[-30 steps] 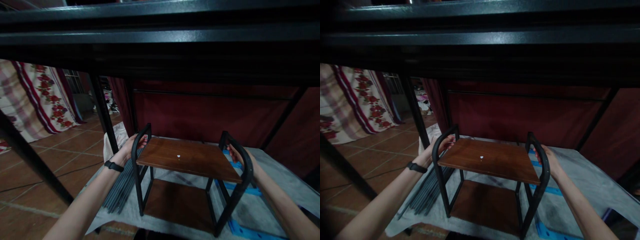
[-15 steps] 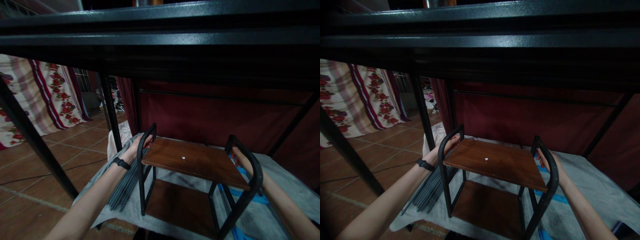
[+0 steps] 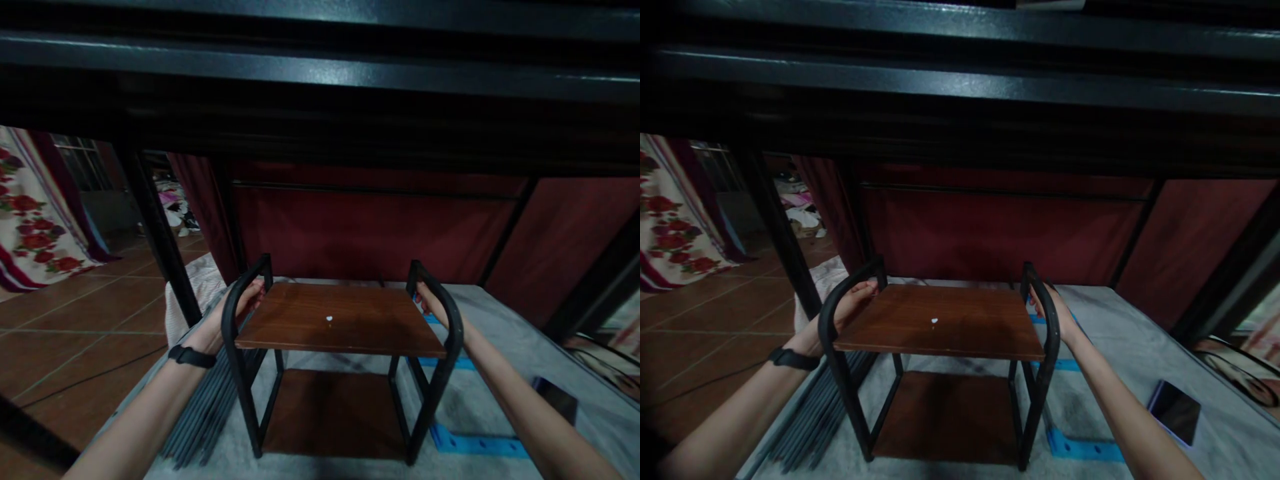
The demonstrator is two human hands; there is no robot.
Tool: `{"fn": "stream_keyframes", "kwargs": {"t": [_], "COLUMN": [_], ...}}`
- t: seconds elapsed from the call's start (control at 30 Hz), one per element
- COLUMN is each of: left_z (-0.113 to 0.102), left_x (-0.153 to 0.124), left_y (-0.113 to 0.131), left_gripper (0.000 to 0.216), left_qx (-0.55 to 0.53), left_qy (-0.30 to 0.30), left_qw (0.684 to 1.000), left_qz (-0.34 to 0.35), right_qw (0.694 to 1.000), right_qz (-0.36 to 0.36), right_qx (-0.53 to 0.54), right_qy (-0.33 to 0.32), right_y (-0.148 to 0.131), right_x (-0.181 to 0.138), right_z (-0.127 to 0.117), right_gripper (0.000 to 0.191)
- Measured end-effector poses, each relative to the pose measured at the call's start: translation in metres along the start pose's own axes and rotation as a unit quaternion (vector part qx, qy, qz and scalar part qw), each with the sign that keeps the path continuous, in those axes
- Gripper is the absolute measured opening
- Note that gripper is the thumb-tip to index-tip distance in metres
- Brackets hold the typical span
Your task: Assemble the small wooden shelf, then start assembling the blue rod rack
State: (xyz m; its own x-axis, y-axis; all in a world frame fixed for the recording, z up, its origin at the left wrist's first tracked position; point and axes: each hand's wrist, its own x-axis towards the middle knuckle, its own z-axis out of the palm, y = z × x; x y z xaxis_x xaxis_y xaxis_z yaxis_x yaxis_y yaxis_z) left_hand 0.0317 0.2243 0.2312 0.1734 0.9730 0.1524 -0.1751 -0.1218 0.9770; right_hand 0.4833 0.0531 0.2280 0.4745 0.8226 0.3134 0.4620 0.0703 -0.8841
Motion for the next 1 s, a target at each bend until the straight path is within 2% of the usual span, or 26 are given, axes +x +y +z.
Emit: {"fn": "stream_keyframes", "kwargs": {"t": [0.2, 0.5, 0.73, 1.0], "left_z": [0.012, 0.020, 0.010, 0.000], "left_x": [-0.007, -0.012, -0.007, -0.003], "left_y": [0.014, 0.022, 0.012, -0.006], "left_gripper": [0.044, 0.049, 0.047, 0.039], "left_qx": [0.026, 0.037, 0.015, -0.003], "left_qy": [0.044, 0.037, 0.014, -0.021], "left_qw": [0.998, 0.998, 1.000, 0.999], "left_qz": [-0.030, -0.025, -0.007, 0.039], "right_qw": [0.999, 0.998, 0.998, 0.999], "right_qz": [-0.019, 0.006, 0.024, -0.021], "right_qx": [0.004, 0.040, 0.053, -0.007], "right_qy": [-0.029, -0.043, -0.027, -0.025], "right_y": [0.006, 0.008, 0.005, 0.028], "right_x": [0.002, 0.007, 0.004, 0.011], "right_z": [0.000, 0.004, 0.007, -0.002], "right_gripper": [0.047, 0.044, 0.050, 0.047]}}
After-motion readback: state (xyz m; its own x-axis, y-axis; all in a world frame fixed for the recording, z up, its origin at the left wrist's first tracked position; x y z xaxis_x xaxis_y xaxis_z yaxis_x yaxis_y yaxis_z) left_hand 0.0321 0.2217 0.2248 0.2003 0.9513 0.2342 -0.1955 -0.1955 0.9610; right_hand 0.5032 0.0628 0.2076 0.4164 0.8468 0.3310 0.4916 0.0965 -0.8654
